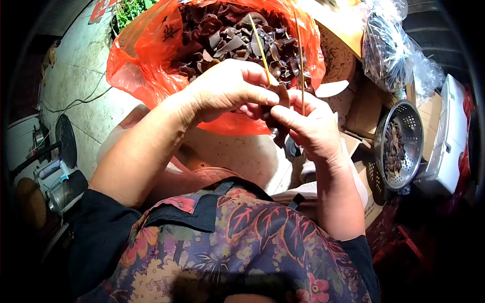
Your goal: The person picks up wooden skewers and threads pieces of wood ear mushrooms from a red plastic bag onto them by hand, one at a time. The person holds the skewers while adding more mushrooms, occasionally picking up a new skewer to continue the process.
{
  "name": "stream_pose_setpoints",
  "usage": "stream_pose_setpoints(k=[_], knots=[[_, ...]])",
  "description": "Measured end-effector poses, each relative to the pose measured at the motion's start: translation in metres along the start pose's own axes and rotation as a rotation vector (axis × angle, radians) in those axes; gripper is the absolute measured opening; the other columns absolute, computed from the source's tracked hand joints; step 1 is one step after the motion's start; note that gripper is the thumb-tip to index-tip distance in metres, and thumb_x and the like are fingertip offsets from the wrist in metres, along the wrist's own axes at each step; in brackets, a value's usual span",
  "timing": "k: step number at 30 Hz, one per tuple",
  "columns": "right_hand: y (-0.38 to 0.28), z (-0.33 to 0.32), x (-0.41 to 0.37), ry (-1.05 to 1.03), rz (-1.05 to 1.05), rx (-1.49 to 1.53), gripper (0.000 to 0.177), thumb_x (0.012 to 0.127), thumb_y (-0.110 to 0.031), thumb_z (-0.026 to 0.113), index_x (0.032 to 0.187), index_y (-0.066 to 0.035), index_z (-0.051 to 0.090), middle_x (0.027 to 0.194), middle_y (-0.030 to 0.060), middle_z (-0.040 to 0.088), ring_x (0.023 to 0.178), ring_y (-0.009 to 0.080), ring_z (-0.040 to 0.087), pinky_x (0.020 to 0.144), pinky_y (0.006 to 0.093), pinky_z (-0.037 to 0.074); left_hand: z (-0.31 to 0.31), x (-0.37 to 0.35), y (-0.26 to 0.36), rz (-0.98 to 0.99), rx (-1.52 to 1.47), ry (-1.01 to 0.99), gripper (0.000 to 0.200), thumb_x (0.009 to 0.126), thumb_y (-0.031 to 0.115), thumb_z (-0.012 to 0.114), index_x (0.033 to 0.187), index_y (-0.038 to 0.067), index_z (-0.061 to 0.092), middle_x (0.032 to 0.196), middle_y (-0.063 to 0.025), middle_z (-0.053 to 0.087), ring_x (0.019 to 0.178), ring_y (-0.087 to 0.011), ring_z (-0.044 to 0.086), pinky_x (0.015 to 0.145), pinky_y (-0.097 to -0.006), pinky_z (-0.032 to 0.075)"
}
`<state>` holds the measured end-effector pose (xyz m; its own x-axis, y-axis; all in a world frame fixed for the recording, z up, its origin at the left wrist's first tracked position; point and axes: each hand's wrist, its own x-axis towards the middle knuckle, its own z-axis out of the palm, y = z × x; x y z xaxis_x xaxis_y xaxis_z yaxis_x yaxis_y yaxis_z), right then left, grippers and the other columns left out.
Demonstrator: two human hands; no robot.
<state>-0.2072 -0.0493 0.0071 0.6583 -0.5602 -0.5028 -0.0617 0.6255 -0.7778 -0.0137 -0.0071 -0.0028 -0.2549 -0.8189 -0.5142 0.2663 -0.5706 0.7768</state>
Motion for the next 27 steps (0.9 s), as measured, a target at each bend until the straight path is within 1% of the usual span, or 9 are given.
stream_pose_setpoints(k=[3, 5, 7, 9, 12, 15, 19, 22, 27], knots=[[0.001, -0.008, 0.000, 0.057, -0.032, 0.028, 0.016, 0.082, -0.011, 0.065, 0.089, 0.001, 0.058, 0.072, 0.0061, 0.061, 0.052, 0.0101, 0.054, 0.044, 0.0227, 0.044, -0.004, 0.000, 0.022, 0.032, 0.063, 0.168, 0.021, 0.080, 0.013, 0.066, 0.097, 0.001, 0.061, 0.078, -0.0036, 0.063, 0.062, -0.0084, 0.057, 0.055, -0.0193, 0.046], [-0.004, -0.009, -0.001, 0.123, -0.091, 0.043, 0.013, 0.082, -0.010, 0.065, 0.085, 0.000, 0.058, 0.070, 0.0053, 0.060, 0.052, 0.0093, 0.053, 0.043, 0.0215, 0.042, -0.029, 0.014, 0.017, 0.305, 0.134, 0.359, 0.020, 0.082, 0.015, 0.064, 0.097, 0.003, 0.061, 0.076, -0.0017, 0.061, 0.059, -0.0073, 0.056, 0.051, -0.0186, 0.043], [-0.008, -0.005, -0.002, 0.231, -0.133, 0.085, 0.013, 0.083, -0.011, 0.065, 0.085, 0.000, 0.058, 0.069, 0.0049, 0.060, 0.052, 0.0091, 0.053, 0.043, 0.0213, 0.042, -0.037, 0.018, 0.021, 0.346, 0.210, 0.567, 0.016, 0.082, 0.014, 0.064, 0.096, 0.006, 0.063, 0.072, 0.0000, 0.060, 0.058, -0.0061, 0.055, 0.049, -0.0187, 0.041], [-0.006, -0.009, -0.001, 0.178, -0.163, 0.116, 0.013, 0.083, -0.011, 0.064, 0.085, 0.000, 0.057, 0.069, 0.0049, 0.059, 0.052, 0.0094, 0.053, 0.043, 0.0211, 0.041, -0.043, 0.030, 0.018, 0.330, 0.342, 0.635, 0.017, 0.082, 0.018, 0.064, 0.093, 0.004, 0.065, 0.074, -0.0007, 0.062, 0.061, -0.0097, 0.058, 0.055, -0.0229, 0.045], [-0.007, -0.008, -0.002, 0.191, -0.177, 0.108, 0.013, 0.083, -0.011, 0.064, 0.086, 0.000, 0.057, 0.068, 0.0052, 0.059, 0.052, 0.0097, 0.053, 0.042, 0.0209, 0.041, -0.042, 0.051, 0.012, 0.238, 1.011, 0.697, 0.035, 0.078, 0.032, 0.063, 0.092, 0.001, 0.067, 0.082, -0.0100, 0.067, 0.071, -0.0164, 0.062, 0.072, -0.0283, 0.049], [-0.012, -0.003, -0.006, 0.200, -0.126, 0.088, 0.014, 0.084, -0.011, 0.063, 0.088, 0.000, 0.057, 0.069, 0.0057, 0.059, 0.051, 0.0096, 0.052, 0.042, 0.0209, 0.041, -0.027, 0.054, 0.017, 0.143, 1.076, 0.708, 0.035, 0.075, 0.033, 0.065, 0.089, 0.001, 0.067, 0.079, -0.0136, 0.066, 0.073, -0.0167, 0.063, 0.072, -0.0298, 0.048], [-0.015, -0.001, -0.007, 0.192, -0.119, 0.080, 0.015, 0.085, -0.013, 0.063, 0.089, 0.000, 0.057, 0.069, 0.0059, 0.059, 0.050, 0.0094, 0.051, 0.041, 0.0213, 0.040, -0.036, 0.061, 0.006, 0.199, 1.098, 0.734, 0.030, 0.074, 0.028, 0.067, 0.087, 0.001, 0.067, 0.078, -0.0092, 0.067, 0.072, -0.0144, 0.061, 0.071, -0.0279, 0.048], [-0.015, -0.002, -0.008, 0.167, -0.116, 0.103, 0.014, 0.085, -0.012, 0.062, 0.089, 0.000, 0.057, 0.069, 0.0059, 0.058, 0.049, 0.0094, 0.051, 0.040, 0.0216, 0.040, -0.051, 0.061, 0.006, 0.314, 0.710, 0.648, 0.016, 0.076, 0.014, 0.066, 0.086, 0.002, 0.066, 0.072, -0.0003, 0.062, 0.065, -0.0074, 0.054, 0.062, -0.0228, 0.045], [-0.010, 0.000, -0.007, 0.164, -0.131, 0.117, 0.013, 0.085, -0.011, 0.062, 0.089, 0.000, 0.057, 0.069, 0.0057, 0.058, 0.048, 0.0092, 0.050, 0.040, 0.0217, 0.039, -0.044, 0.026, 0.025, 0.392, 0.547, 0.571, 0.013, 0.081, 0.013, 0.063, 0.092, 0.005, 0.065, 0.066, 0.0013, 0.058, 0.049, -0.0029, 0.046, 0.043, -0.0185, 0.037]])
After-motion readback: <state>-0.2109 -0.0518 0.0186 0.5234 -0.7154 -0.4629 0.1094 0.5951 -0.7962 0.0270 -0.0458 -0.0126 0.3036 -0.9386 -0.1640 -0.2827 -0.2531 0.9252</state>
